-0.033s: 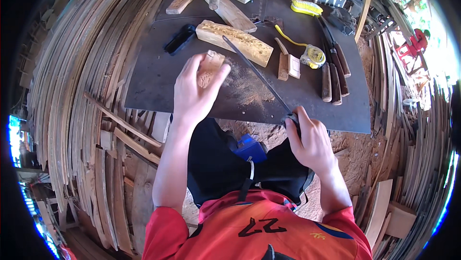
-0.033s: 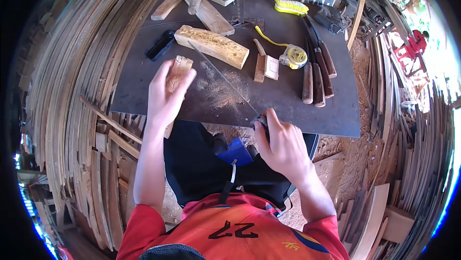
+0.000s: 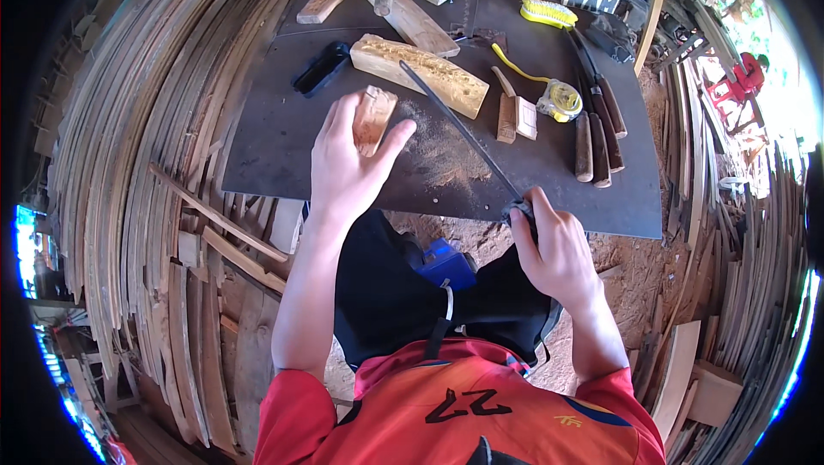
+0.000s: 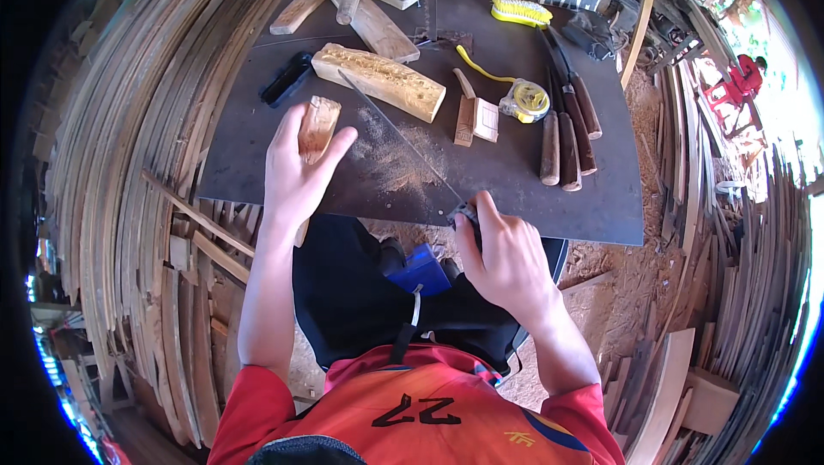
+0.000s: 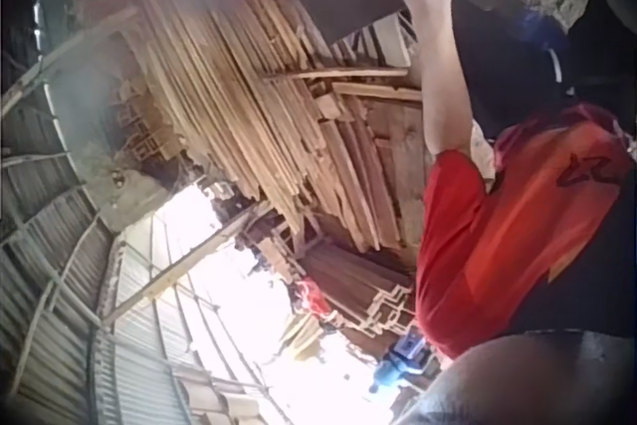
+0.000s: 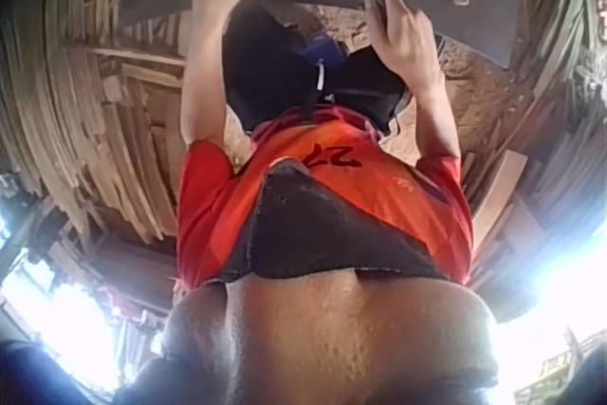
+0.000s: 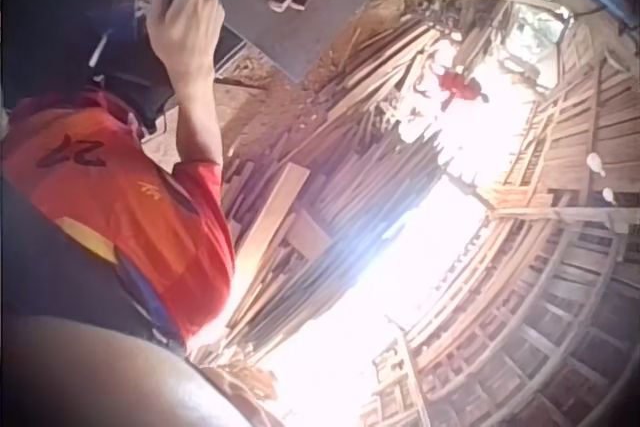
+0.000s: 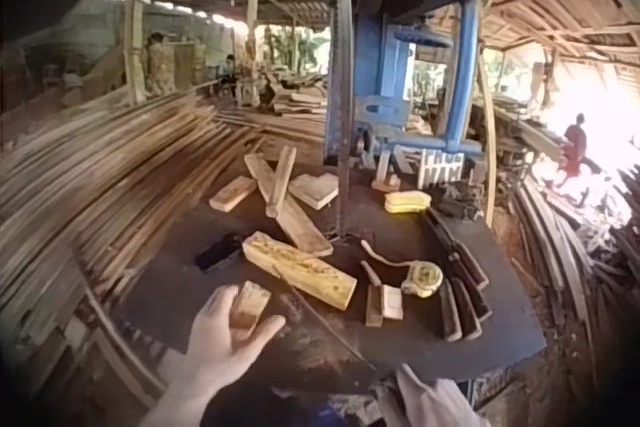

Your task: Shaping a small piece of wood using a hand file at a workbench.

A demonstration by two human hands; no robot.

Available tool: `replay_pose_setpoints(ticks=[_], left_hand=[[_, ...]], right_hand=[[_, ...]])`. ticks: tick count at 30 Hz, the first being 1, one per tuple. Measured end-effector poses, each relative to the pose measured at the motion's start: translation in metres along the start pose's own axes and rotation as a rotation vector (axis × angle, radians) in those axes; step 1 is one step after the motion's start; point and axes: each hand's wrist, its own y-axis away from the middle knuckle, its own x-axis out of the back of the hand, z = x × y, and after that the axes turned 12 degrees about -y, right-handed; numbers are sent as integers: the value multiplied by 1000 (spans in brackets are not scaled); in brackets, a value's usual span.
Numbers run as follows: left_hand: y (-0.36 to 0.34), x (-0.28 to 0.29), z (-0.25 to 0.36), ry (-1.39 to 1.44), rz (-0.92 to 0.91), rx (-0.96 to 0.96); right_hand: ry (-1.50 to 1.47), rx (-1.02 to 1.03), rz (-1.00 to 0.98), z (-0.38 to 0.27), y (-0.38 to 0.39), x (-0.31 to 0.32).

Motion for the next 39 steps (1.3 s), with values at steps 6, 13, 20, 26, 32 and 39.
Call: replay_pose_setpoints(ticks=[6, 13, 20, 26, 32, 39], left_hand=[[8, -12, -16, -141, 3, -95], [22, -3, -8, -352, -249, -244], [17, -2, -14, -257, -317, -264], [17, -4, -12, -259, -311, -240], [17, -6, -13, -190, -280, -181], [18, -6, -13, -173, -257, -150]], right_hand=[[21, 12, 41, 9, 12, -9], [143, 36, 71, -10, 25, -22], [144, -116, -146, -28, 16, -35], [236, -94, -141, -36, 13, -48], [261, -55, -84, -36, 9, -51], [272, -99, -121, -37, 7, -48]])
